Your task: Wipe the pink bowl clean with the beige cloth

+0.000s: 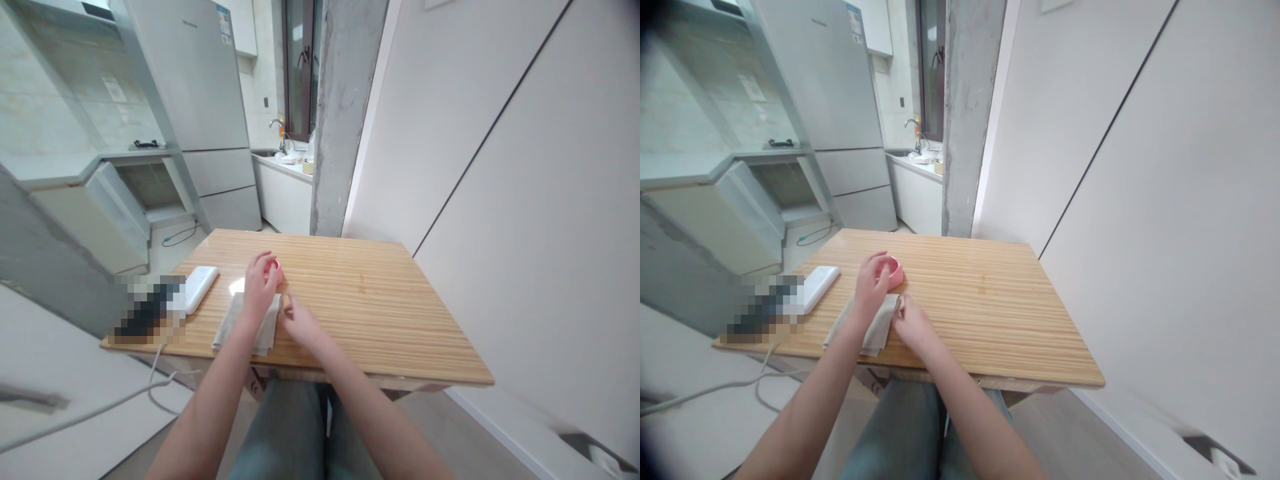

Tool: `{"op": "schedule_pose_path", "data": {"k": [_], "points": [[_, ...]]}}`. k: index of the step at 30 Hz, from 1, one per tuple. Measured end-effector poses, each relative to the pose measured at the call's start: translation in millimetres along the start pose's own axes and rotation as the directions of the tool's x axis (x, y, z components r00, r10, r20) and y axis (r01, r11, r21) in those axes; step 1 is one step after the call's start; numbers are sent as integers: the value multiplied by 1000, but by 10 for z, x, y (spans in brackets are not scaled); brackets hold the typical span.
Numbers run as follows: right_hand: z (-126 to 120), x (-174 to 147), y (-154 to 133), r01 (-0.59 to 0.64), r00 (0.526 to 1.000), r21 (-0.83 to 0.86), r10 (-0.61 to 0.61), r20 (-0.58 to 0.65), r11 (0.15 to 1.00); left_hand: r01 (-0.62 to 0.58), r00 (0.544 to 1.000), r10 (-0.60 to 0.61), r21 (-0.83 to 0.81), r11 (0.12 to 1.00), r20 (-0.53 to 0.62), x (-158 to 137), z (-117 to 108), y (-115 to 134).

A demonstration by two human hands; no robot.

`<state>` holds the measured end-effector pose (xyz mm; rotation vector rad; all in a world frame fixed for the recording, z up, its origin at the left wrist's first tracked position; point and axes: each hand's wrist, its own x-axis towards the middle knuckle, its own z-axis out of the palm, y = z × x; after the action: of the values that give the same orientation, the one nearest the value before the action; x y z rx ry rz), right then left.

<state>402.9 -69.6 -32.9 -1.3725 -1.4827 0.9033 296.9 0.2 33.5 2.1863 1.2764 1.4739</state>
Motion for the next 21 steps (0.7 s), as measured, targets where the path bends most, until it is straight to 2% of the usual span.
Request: {"op": "schedule_pose_path", "data": {"k": [1,3,5,6,8,9,11,13,16,21], "points": [[-185,-20,33,-32,998,-102,27,-48,994,-19,997,20,-9,1000,70,-54,93,50],[-572,-35,135,11,991,-212,-38,-127,977,-35,956,47,-44,998,289,-158,310,137],[-905,-20,272,65,965,-273,-130,-229,960,-52,857,69,-48,997,511,-253,557,211],[-1031,-8,345,99,952,-299,-178,-250,949,-77,805,86,-40,996,586,-294,684,246],[-1183,12,480,173,936,-353,-265,-233,920,-148,720,146,-54,987,679,-360,924,311],[-1214,14,534,203,931,-376,-297,-210,904,-167,696,159,-57,984,700,-385,1027,341],[-1213,5,609,224,928,-409,-321,-186,885,-174,681,148,-39,984,718,-423,1186,387],[-1174,-16,642,200,932,-415,-303,-200,887,-160,687,112,-1,987,718,-451,1272,406],[-1132,-38,646,168,939,-402,-270,-211,900,-153,693,96,16,988,715,-486,1297,394],[-1139,-24,655,154,943,-359,-245,-225,921,-164,679,134,-29,986,722,-501,1270,356]]}}
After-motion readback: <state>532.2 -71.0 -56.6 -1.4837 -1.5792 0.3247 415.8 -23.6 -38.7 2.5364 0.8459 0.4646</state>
